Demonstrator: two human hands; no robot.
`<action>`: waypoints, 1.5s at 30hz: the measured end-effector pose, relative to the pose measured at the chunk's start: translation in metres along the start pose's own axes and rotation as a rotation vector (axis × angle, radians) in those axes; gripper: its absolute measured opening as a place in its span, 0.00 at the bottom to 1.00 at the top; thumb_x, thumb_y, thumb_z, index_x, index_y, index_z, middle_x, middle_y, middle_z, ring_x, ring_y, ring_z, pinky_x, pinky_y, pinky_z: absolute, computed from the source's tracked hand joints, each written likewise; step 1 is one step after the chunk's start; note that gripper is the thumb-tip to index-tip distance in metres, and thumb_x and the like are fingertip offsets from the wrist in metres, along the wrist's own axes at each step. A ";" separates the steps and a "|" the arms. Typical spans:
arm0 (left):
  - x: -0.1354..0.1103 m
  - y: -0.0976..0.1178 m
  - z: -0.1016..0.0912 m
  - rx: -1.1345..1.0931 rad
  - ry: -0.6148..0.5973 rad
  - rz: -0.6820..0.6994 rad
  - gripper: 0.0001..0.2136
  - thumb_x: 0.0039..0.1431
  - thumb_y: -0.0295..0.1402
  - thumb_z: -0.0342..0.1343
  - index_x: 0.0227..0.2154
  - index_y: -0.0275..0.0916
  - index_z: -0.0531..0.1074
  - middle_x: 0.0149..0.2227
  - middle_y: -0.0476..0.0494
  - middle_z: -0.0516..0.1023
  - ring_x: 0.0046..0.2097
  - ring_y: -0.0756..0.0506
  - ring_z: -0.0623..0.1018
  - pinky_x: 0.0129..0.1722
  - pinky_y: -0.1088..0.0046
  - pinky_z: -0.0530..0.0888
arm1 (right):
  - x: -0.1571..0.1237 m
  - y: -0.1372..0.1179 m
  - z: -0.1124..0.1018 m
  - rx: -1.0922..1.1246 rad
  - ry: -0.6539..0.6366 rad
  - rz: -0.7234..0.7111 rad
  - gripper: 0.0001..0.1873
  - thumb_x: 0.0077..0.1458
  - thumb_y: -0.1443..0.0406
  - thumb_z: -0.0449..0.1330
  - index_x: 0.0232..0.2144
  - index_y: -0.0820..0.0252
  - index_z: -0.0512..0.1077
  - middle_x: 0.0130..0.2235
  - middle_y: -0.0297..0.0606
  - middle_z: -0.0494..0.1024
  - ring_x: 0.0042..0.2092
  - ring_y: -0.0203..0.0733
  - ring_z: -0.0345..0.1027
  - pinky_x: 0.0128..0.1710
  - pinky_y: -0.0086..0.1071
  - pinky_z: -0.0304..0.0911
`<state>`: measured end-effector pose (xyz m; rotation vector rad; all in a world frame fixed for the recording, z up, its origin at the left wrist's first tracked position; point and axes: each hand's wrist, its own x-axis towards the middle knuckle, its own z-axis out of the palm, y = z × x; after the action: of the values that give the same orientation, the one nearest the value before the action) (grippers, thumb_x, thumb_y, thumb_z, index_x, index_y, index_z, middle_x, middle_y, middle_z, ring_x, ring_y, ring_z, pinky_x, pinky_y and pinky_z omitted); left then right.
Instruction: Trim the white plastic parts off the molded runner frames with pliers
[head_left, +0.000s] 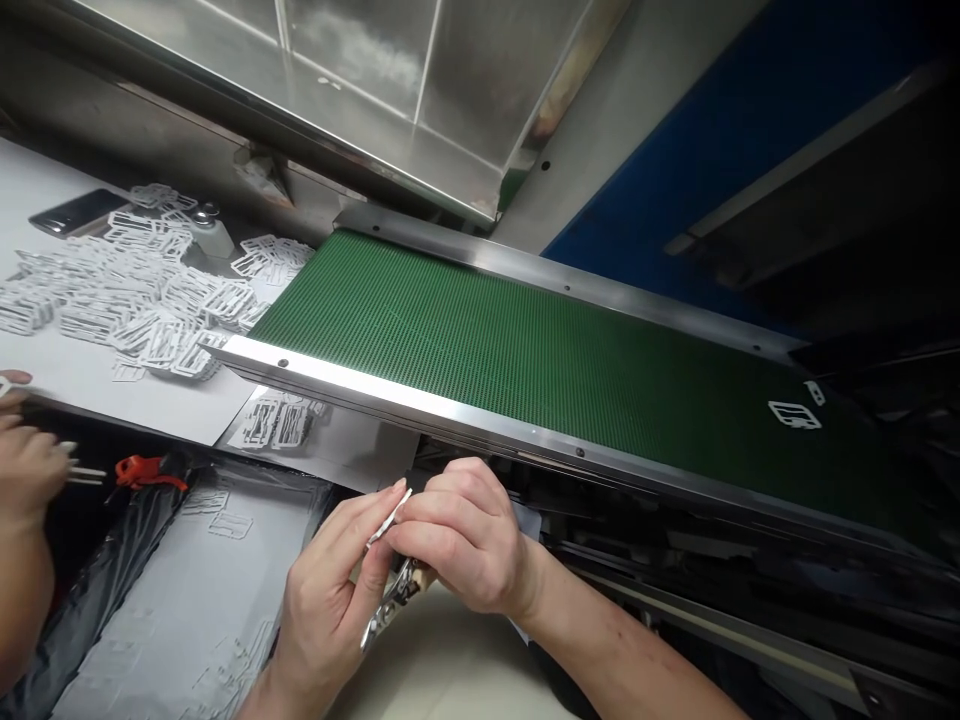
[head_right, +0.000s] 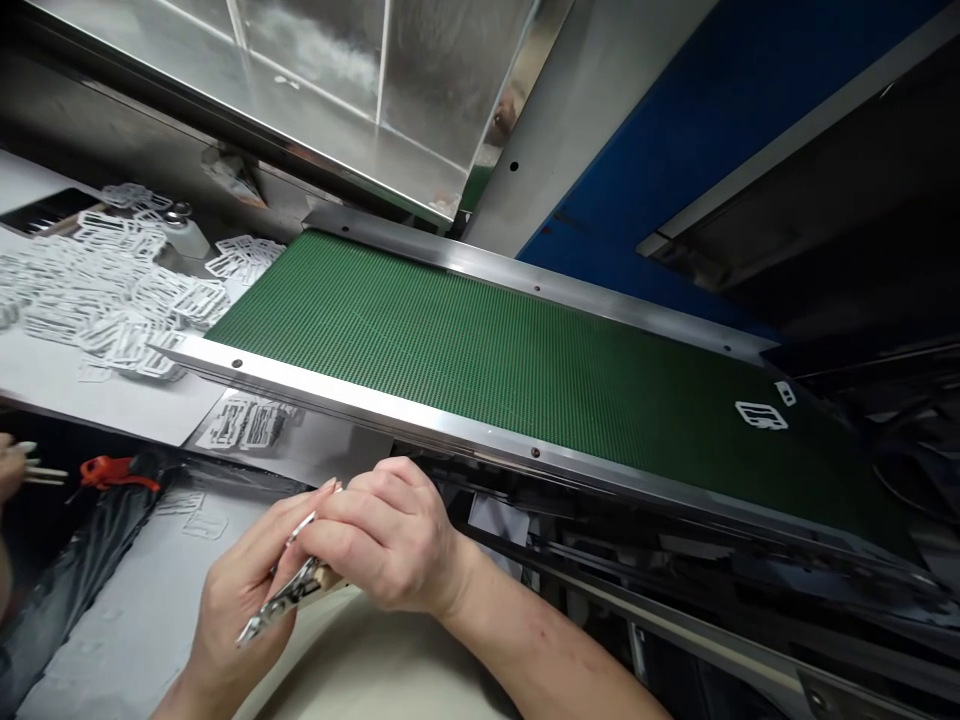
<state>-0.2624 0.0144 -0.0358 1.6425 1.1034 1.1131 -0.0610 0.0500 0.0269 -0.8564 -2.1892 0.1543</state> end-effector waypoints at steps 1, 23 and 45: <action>0.000 0.000 0.001 -0.009 -0.004 -0.012 0.23 0.76 0.29 0.56 0.69 0.57 0.74 0.64 0.50 0.83 0.63 0.46 0.81 0.65 0.76 0.74 | 0.000 0.001 0.001 0.000 -0.006 0.003 0.12 0.75 0.67 0.54 0.53 0.52 0.76 0.43 0.35 0.87 0.41 0.44 0.76 0.45 0.41 0.68; -0.012 -0.011 0.010 -0.667 0.091 -0.393 0.14 0.76 0.43 0.56 0.47 0.43 0.85 0.48 0.40 0.83 0.47 0.42 0.83 0.45 0.71 0.84 | -0.016 -0.011 -0.020 1.088 -0.166 1.065 0.25 0.73 0.44 0.61 0.54 0.58 0.73 0.33 0.33 0.79 0.27 0.33 0.61 0.30 0.29 0.63; 0.012 -0.003 0.014 -0.711 0.077 -0.636 0.15 0.54 0.42 0.81 0.34 0.40 0.84 0.34 0.46 0.88 0.35 0.50 0.83 0.38 0.80 0.79 | -0.025 -0.032 -0.030 0.871 -0.214 1.183 0.08 0.63 0.61 0.71 0.39 0.59 0.79 0.32 0.29 0.73 0.32 0.34 0.61 0.33 0.28 0.59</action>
<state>-0.2469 0.0245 -0.0396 0.6335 1.0070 0.9743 -0.0448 0.0051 0.0443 -1.4662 -1.2352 1.6577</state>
